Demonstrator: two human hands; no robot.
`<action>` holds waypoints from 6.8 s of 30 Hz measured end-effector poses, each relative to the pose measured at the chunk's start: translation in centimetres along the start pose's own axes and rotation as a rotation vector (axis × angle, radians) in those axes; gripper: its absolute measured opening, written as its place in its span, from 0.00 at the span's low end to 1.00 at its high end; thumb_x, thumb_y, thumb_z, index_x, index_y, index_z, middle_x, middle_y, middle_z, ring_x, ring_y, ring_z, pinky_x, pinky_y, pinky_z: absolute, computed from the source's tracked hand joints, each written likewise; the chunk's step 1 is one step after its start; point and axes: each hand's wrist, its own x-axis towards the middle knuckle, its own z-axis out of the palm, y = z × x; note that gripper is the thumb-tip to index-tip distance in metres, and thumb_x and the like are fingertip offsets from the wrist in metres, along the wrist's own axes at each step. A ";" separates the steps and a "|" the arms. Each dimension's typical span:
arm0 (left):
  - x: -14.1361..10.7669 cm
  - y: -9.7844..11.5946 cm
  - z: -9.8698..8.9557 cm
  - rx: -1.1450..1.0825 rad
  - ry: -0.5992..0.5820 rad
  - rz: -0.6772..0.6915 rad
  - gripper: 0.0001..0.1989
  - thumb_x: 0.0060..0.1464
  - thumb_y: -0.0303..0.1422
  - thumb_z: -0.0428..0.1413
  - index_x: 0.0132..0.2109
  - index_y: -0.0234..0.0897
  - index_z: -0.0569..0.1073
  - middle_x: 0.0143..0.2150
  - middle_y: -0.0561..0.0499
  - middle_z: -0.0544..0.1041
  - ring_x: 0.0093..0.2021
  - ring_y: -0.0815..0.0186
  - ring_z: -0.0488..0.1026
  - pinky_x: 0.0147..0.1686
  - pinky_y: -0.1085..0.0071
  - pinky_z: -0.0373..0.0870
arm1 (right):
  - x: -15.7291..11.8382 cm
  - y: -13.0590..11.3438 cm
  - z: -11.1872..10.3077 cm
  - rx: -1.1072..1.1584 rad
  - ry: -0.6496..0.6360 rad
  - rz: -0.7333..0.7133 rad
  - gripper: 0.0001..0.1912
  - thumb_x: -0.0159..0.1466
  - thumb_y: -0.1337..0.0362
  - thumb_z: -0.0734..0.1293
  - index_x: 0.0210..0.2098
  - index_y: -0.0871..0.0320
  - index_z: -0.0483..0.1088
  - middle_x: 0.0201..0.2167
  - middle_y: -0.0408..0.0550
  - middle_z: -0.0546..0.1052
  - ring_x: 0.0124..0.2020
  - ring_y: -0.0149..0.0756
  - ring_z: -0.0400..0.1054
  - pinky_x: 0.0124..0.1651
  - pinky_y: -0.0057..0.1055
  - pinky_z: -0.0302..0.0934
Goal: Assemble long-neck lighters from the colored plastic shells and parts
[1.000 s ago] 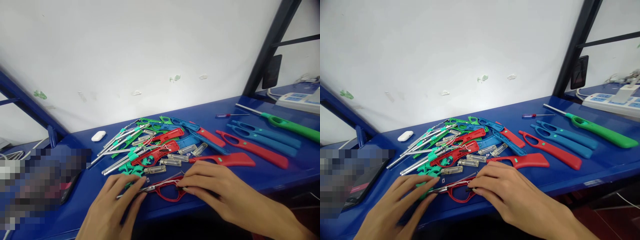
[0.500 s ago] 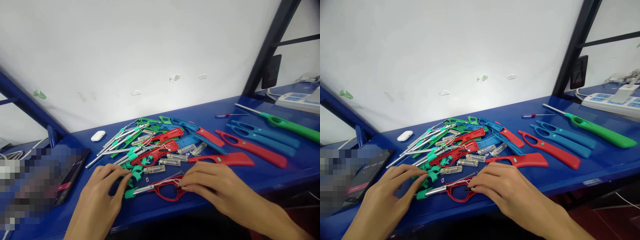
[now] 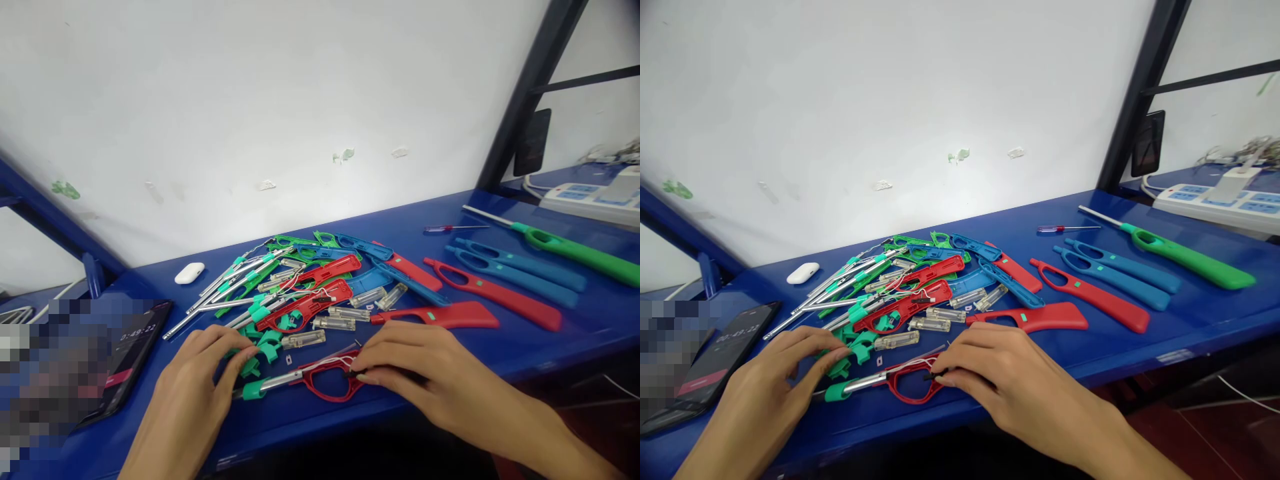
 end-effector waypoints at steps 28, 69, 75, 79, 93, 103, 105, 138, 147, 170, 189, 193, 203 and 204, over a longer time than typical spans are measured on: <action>-2.0 6.4 1.9 -0.186 0.035 0.291 0.11 0.70 0.25 0.54 0.53 0.43 0.76 0.42 0.54 0.84 0.40 0.67 0.79 0.42 0.73 0.78 | 0.1 -0.2 -0.3 0.039 -0.021 0.018 0.11 0.77 0.68 0.66 0.55 0.51 0.77 0.48 0.40 0.83 0.48 0.29 0.76 0.54 0.23 0.66; -2.7 6.3 4.5 -0.167 0.109 0.349 0.17 0.66 0.14 0.54 0.53 0.38 0.78 0.44 0.48 0.79 0.43 0.64 0.72 0.45 0.67 0.73 | -0.1 0.5 0.2 0.014 0.072 -0.065 0.08 0.76 0.65 0.68 0.53 0.52 0.76 0.45 0.38 0.84 0.45 0.27 0.76 0.53 0.20 0.62; -3.0 5.9 4.7 -0.152 0.104 0.371 0.19 0.65 0.13 0.53 0.55 0.36 0.78 0.46 0.47 0.79 0.43 0.63 0.71 0.44 0.67 0.73 | 0.1 0.4 0.1 0.013 0.089 -0.071 0.06 0.75 0.66 0.69 0.49 0.53 0.77 0.43 0.38 0.85 0.43 0.27 0.77 0.50 0.20 0.63; -2.9 5.9 4.7 -0.152 0.096 0.372 0.20 0.65 0.13 0.53 0.55 0.37 0.78 0.46 0.47 0.79 0.43 0.63 0.71 0.43 0.67 0.74 | 0.3 0.1 -0.1 0.076 0.100 0.011 0.07 0.72 0.64 0.73 0.49 0.51 0.77 0.41 0.35 0.85 0.39 0.25 0.78 0.47 0.19 0.65; -3.0 6.2 4.9 -0.147 0.135 0.358 0.19 0.64 0.13 0.55 0.54 0.37 0.79 0.44 0.48 0.80 0.40 0.62 0.72 0.42 0.66 0.74 | 0.7 -0.5 -0.1 0.103 0.176 0.038 0.05 0.70 0.70 0.73 0.39 0.54 0.78 0.34 0.38 0.82 0.33 0.28 0.76 0.40 0.22 0.66; -3.2 5.9 5.0 -0.119 0.104 0.383 0.19 0.65 0.15 0.57 0.56 0.37 0.79 0.43 0.48 0.81 0.39 0.63 0.72 0.42 0.65 0.73 | 0.9 -0.4 -0.3 0.193 0.177 0.077 0.06 0.70 0.70 0.74 0.37 0.54 0.77 0.33 0.37 0.82 0.33 0.27 0.74 0.40 0.23 0.65; -3.1 6.0 4.9 -0.123 0.110 0.392 0.18 0.64 0.16 0.59 0.56 0.36 0.79 0.42 0.48 0.81 0.39 0.63 0.71 0.41 0.65 0.72 | 0.9 -0.4 -0.4 0.219 0.191 0.078 0.05 0.70 0.69 0.74 0.37 0.54 0.77 0.33 0.38 0.81 0.33 0.28 0.74 0.40 0.23 0.65; -2.3 6.4 4.7 -0.167 0.060 0.333 0.22 0.67 0.14 0.50 0.58 0.39 0.77 0.46 0.47 0.78 0.44 0.64 0.73 0.43 0.71 0.76 | 0.7 -0.2 -0.6 0.135 0.129 0.181 0.06 0.70 0.59 0.74 0.37 0.52 0.80 0.33 0.40 0.82 0.33 0.31 0.75 0.42 0.26 0.68; -1.7 6.9 4.7 -0.179 0.125 0.319 0.19 0.69 0.16 0.49 0.54 0.38 0.78 0.44 0.49 0.78 0.40 0.67 0.76 0.39 0.74 0.76 | 0.7 -0.2 -0.6 0.154 0.137 0.158 0.03 0.69 0.64 0.75 0.37 0.52 0.79 0.33 0.35 0.81 0.32 0.25 0.73 0.40 0.20 0.64; -2.6 7.6 3.6 -0.133 -0.043 0.351 0.22 0.68 0.24 0.54 0.66 0.38 0.70 0.52 0.43 0.74 0.48 0.58 0.74 0.46 0.62 0.80 | 0.5 0.0 -0.3 0.076 0.132 0.103 0.05 0.68 0.67 0.76 0.38 0.52 0.78 0.34 0.32 0.83 0.35 0.25 0.75 0.44 0.20 0.63; -2.8 7.6 3.8 -0.052 0.076 0.417 0.17 0.70 0.24 0.52 0.61 0.36 0.75 0.51 0.45 0.81 0.50 0.59 0.77 0.51 0.62 0.79 | 0.3 -0.4 -0.3 0.044 0.131 0.096 0.03 0.73 0.66 0.71 0.44 0.51 0.77 0.39 0.35 0.83 0.38 0.27 0.75 0.45 0.22 0.65; -2.7 7.7 3.8 -0.130 0.064 0.420 0.19 0.67 0.20 0.52 0.61 0.34 0.75 0.51 0.43 0.78 0.50 0.59 0.75 0.49 0.65 0.79 | 0.4 -0.2 -0.4 0.066 0.118 0.116 0.03 0.74 0.66 0.71 0.43 0.51 0.77 0.38 0.35 0.83 0.36 0.26 0.74 0.44 0.22 0.65; -2.5 7.8 3.0 -0.223 0.007 0.358 0.21 0.65 0.17 0.53 0.61 0.37 0.74 0.57 0.43 0.72 0.57 0.58 0.68 0.53 0.62 0.76 | 0.0 -0.8 -0.5 -0.113 -0.014 0.035 0.13 0.73 0.58 0.71 0.56 0.43 0.76 0.55 0.43 0.77 0.52 0.35 0.74 0.56 0.31 0.66; -2.5 7.5 2.8 -0.214 0.018 0.347 0.21 0.66 0.18 0.52 0.61 0.38 0.74 0.58 0.43 0.72 0.57 0.58 0.69 0.54 0.62 0.76 | -0.1 -0.8 -0.4 -0.143 -0.021 0.027 0.13 0.73 0.57 0.71 0.57 0.42 0.76 0.56 0.43 0.76 0.53 0.36 0.74 0.57 0.33 0.66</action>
